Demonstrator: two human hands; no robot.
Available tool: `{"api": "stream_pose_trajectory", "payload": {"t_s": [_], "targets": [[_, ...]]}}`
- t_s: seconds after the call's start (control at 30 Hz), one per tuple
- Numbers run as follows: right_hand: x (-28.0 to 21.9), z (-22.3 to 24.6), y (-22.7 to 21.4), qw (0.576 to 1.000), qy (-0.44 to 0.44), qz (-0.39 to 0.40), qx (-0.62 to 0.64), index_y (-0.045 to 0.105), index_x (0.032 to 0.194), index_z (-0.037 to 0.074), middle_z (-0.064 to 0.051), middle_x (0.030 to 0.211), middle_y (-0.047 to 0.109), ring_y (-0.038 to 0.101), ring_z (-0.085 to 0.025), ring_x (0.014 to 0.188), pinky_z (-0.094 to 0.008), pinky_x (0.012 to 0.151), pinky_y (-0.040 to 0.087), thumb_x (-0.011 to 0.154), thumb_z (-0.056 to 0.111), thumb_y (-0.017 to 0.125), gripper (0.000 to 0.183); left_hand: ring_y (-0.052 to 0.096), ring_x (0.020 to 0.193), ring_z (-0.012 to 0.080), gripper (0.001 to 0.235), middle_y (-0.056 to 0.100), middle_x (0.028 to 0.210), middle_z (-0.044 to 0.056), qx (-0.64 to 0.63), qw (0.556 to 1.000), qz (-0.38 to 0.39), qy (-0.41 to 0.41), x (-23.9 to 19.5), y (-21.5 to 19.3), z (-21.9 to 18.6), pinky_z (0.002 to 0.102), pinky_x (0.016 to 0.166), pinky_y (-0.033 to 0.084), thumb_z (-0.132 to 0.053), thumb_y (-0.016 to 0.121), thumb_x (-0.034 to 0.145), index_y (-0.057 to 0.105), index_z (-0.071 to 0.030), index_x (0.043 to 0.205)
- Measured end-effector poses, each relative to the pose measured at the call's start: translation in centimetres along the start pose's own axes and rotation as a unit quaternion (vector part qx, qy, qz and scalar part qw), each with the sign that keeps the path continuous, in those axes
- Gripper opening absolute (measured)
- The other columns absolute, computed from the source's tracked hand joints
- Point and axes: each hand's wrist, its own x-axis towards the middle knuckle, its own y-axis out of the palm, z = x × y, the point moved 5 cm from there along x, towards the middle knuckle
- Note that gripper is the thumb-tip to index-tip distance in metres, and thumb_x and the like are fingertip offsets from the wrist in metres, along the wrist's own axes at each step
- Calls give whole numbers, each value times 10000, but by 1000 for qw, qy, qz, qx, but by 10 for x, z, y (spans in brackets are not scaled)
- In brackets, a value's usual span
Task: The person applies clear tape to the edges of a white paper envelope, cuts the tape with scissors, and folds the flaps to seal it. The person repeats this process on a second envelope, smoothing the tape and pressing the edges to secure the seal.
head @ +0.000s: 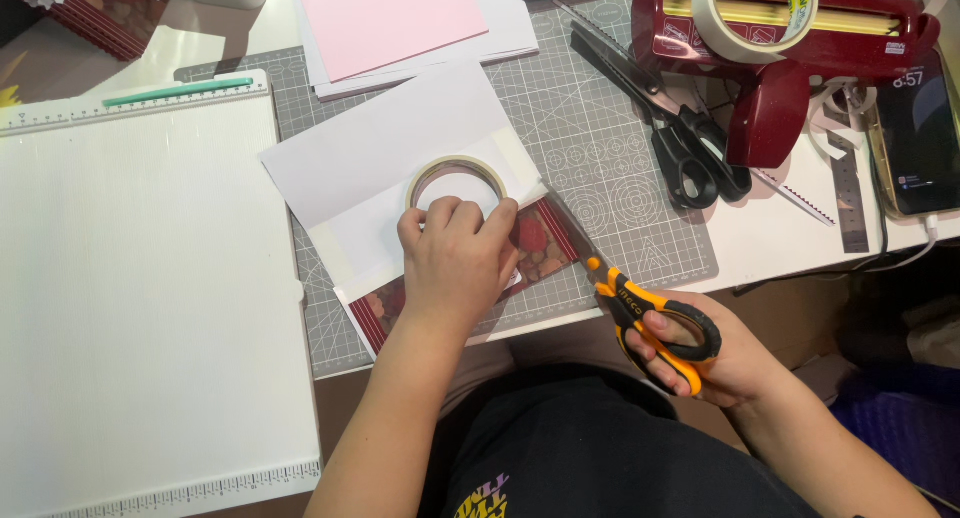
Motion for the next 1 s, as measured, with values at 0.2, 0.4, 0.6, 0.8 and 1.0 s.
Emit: {"api": "stream_pose_trajectory", "payload": {"t_s": [0.2,0.4,0.6,0.8,1.0], "targets": [[1,17,-43,1000,-12,-8,-13,553,1174,-127,-168,691,500,511,-169,322,-233,258,406,953,202,653,409,599,852,293,396,562,880,44,-12,1000,-27,3,13,-19,-8,445,693,469,-102,676,804,662,-252,1170],[-11,40,-66,980,15,-118,-160,609,1377,10,-129,768,527,476,-193,461,-236,367,367,884,223,683,543,507,783,327,475,553,976,81,57,998,28,-11,17,-12,-19,455,629,447,-84,669,765,674,-304,1186],[-13,64,-46,913,-2,-201,-355,567,1535,126,-99,674,482,459,-215,502,-357,463,429,845,36,723,714,484,790,312,635,514,1041,79,199,956,213,-21,22,22,-33,398,621,423,-263,579,908,460,-505,1482],[-6,90,-36,729,5,-275,-627,556,1474,244,-43,916,670,602,-264,750,-352,804,435,823,205,660,661,479,780,319,653,500,1057,105,219,943,248,-14,19,34,-34,398,617,425,-399,571,926,376,-574,1524],[18,94,-46,579,-78,-284,-761,601,1450,207,-114,1089,750,683,-428,966,-503,790,516,863,301,617,595,516,690,293,638,531,931,72,187,968,158,55,25,3,-33,386,561,439,-344,657,884,488,-487,1482]]}}
